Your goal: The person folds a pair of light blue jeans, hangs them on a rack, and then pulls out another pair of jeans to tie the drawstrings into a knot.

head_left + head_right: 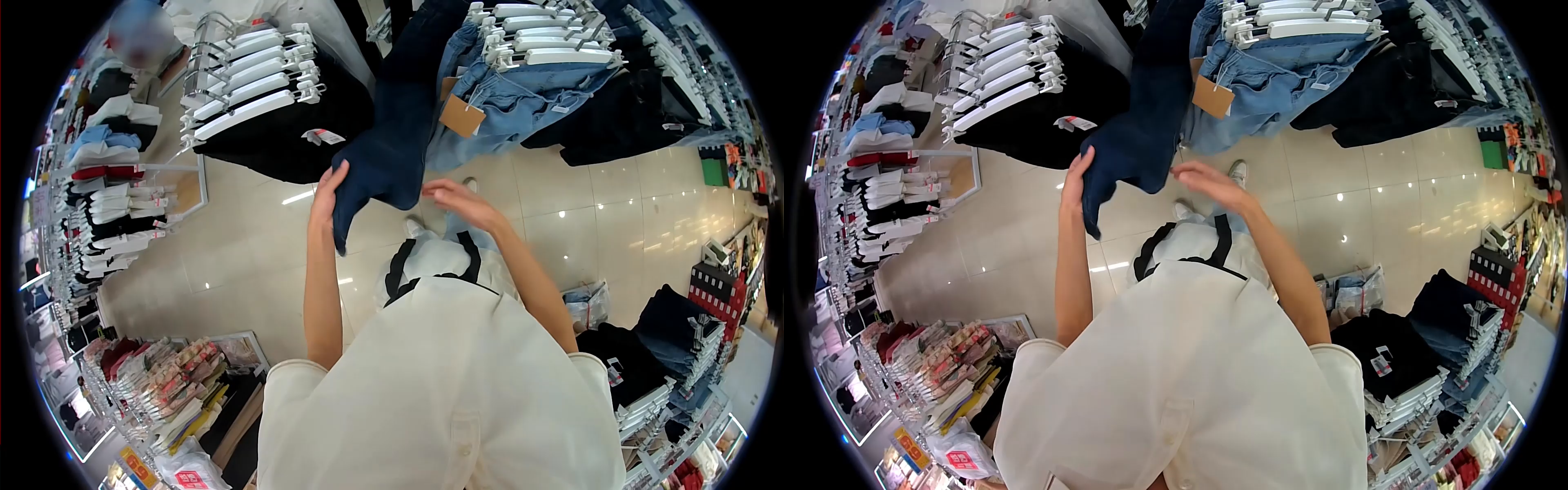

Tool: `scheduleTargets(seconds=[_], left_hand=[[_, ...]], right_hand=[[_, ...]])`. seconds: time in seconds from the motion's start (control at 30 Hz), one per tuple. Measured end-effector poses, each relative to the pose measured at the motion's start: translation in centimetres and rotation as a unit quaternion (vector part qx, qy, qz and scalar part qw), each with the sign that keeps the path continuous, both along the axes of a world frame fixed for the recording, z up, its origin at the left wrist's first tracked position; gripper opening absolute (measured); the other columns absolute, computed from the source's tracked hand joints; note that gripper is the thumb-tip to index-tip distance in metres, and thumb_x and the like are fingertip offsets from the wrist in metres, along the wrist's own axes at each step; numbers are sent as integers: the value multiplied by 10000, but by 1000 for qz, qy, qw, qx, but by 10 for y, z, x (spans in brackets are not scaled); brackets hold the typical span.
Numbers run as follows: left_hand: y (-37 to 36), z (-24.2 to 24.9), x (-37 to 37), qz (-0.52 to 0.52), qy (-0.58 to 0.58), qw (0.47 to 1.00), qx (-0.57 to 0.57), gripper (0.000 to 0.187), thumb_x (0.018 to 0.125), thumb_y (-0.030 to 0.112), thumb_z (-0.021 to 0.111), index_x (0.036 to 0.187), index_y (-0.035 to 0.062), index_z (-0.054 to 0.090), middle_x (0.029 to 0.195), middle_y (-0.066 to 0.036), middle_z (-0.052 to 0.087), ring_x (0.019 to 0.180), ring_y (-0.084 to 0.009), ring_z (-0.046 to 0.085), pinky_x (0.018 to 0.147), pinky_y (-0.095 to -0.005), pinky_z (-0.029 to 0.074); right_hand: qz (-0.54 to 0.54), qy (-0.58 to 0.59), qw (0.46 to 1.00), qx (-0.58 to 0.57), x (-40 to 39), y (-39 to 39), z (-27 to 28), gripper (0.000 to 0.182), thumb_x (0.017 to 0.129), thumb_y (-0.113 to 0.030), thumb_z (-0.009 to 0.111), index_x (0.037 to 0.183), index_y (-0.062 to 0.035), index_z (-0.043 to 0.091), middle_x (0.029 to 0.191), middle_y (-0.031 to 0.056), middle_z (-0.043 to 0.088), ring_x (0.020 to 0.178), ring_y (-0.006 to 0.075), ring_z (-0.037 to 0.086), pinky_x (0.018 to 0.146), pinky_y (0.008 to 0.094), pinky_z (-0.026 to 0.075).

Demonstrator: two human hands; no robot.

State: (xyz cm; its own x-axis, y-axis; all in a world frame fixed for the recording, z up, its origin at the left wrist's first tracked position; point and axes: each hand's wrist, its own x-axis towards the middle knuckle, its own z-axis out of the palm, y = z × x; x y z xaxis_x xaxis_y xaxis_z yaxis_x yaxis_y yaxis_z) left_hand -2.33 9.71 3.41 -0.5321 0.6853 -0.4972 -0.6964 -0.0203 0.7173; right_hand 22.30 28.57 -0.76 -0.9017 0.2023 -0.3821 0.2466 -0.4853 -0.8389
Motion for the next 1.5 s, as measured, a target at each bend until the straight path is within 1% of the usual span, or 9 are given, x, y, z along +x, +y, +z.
scheduleTargets(seconds=[0.17,0.23,0.37,0.53,0.67,0.87,1.0,1.13,1.5], left_hand=[[-2,-1,16,-93,55,991,78,518,859,25,739,1331,-40,536,1217,-138,666,1075,-227,675,964,-326,535],[4,0,14,-72,63,994,55,493,862,10,726,1318,-44,548,1206,-142,672,1070,-229,677,964,-327,536],[11,-4,-7,2,75,997,-33,398,879,-26,688,1264,-55,590,1168,-152,690,1050,-233,685,959,-328,542],[20,-37,11,13,29,999,43,355,943,68,673,1273,-40,598,1233,-125,673,1121,-216,656,993,-324,522],[7,-45,56,-80,-253,957,120,426,997,262,639,1308,-23,577,1342,-93,615,1166,-194,617,1060,-365,471],[-3,-72,94,-252,-26,967,-32,534,991,283,652,1371,-55,490,1364,-138,583,1175,-213,601,1080,-330,450],[-8,-54,85,-53,-148,987,-5,607,993,303,645,1388,-113,447,1393,-201,551,1237,-245,583,1099,-354,437],[-20,-66,82,-92,-65,990,-91,672,944,282,715,1419,-95,425,1380,-194,560,1246,-246,574,1092,-347,443],[-70,-117,112,-154,-89,966,-189,678,829,41,789,1390,-73,427,1157,-199,677,952,-231,709,829,-318,601]], right_hand=[[4,21,990,140,-24,-37,-35,655,929,-374,721,1435,-22,498,1367,94,592,1247,173,539,1067,328,413],[-14,-36,990,133,-29,-29,-19,485,946,-312,712,1314,-12,611,1215,52,670,1106,119,596,972,271,451],[-140,-42,988,-45,-16,-7,13,339,993,-280,646,1200,-13,670,1058,-10,694,935,58,616,845,203,468],[-180,-76,973,-125,-14,2,36,462,991,-353,636,1307,-23,566,1147,50,687,959,118,676,853,243,546],[-255,-80,940,-211,-5,9,46,457,996,-346,623,1321,-31,558,1168,75,693,979,169,703,837,276,575],[-222,-107,922,-299,34,32,41,512,995,-282,627,1412,-23,482,1244,112,675,1071,183,692,934,309,563],[-141,-72,976,-150,54,18,39,552,967,-181,664,1444,-21,438,1216,128,684,1072,188,693,955,313,557],[-118,-231,955,-143,63,-14,17,489,926,-58,676,1377,-43,489,1135,82,693,910,152,689,738,271,567],[-159,-373,904,-134,83,-48,-63,421,910,-87,685,1292,-19,521,1110,136,678,958,220,683,842,345,559]])
